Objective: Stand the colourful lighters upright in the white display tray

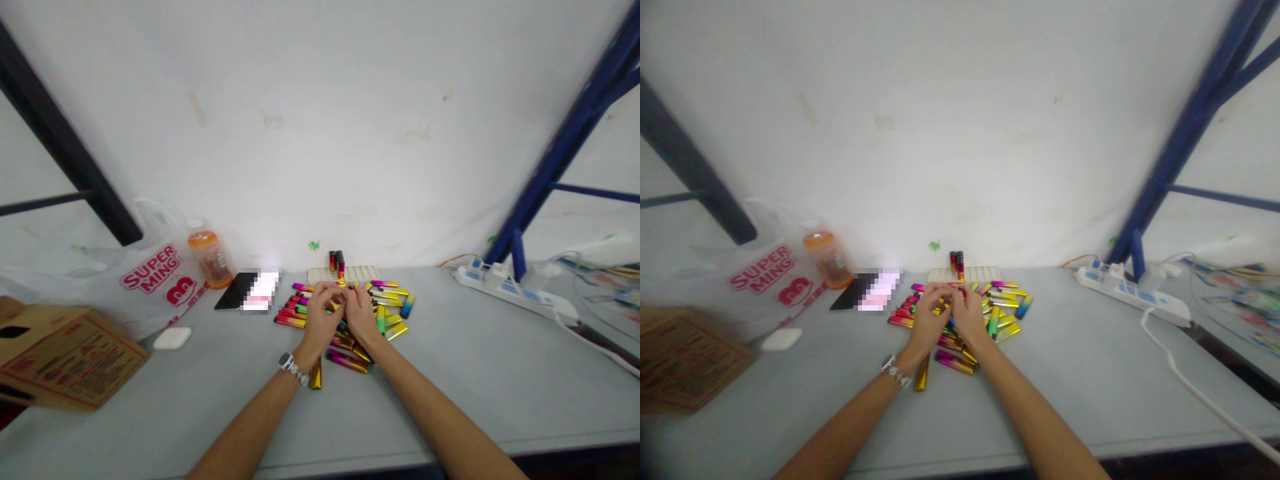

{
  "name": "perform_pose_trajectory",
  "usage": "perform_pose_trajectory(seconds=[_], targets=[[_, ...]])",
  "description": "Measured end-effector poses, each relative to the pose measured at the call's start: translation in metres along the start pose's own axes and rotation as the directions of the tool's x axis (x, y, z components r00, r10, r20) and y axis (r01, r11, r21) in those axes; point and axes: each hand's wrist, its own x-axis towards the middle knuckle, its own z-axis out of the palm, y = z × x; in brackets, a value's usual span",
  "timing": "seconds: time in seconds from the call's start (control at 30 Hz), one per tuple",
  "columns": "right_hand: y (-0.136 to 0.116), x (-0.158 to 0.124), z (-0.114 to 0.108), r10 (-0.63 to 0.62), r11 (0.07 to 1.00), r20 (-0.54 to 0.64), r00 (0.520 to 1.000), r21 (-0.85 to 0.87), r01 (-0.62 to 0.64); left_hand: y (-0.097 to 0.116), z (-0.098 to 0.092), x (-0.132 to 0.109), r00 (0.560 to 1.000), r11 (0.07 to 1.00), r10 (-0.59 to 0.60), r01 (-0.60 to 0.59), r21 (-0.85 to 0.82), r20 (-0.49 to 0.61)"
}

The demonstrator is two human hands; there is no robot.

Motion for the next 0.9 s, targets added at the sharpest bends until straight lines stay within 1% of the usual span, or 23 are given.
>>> perform_pose_trajectory(seconds=[0.13,0.3,0.47,0.6,0.9], targets=[[0.0001,0.0001,0.0003,-0.011,1.000,-0.009,1.000,0.004,0.011,-0.0010,0.0001,-0.0001,1.000,1.000,0.002,-0.002,-0.001,0.004],[0.0008,0.0003,0.0006,0.007,1.000,-0.017,1.000,-0.007,-0.007,-0.0004,0.0010,0.0000,1.000,1.000,-0.005,0.005,-0.003,0.003],[-0.0047,-0.0017,-0.0020,0.018,0.999,0.028,0.999,0.045,-0.020,-0.0009,0.0011,-0.0008,1.000,1.000,-0.025,0.025,-0.003,0.011],[-0.0080,-0.0033,-0.0038,0.013,0.996,0.049,0.999,0.083,-0.017,-0.0023,0.0010,-0.0012,1.000,1.000,-0.016,0.016,0.000,0.013],[-0.0079,-0.0030,-0.0026,0.024,0.998,0.011,1.000,0.050,-0.024,-0.0012,0.0020,-0.0004,1.000,1.000,-0.008,0.008,0.004,0.013]])
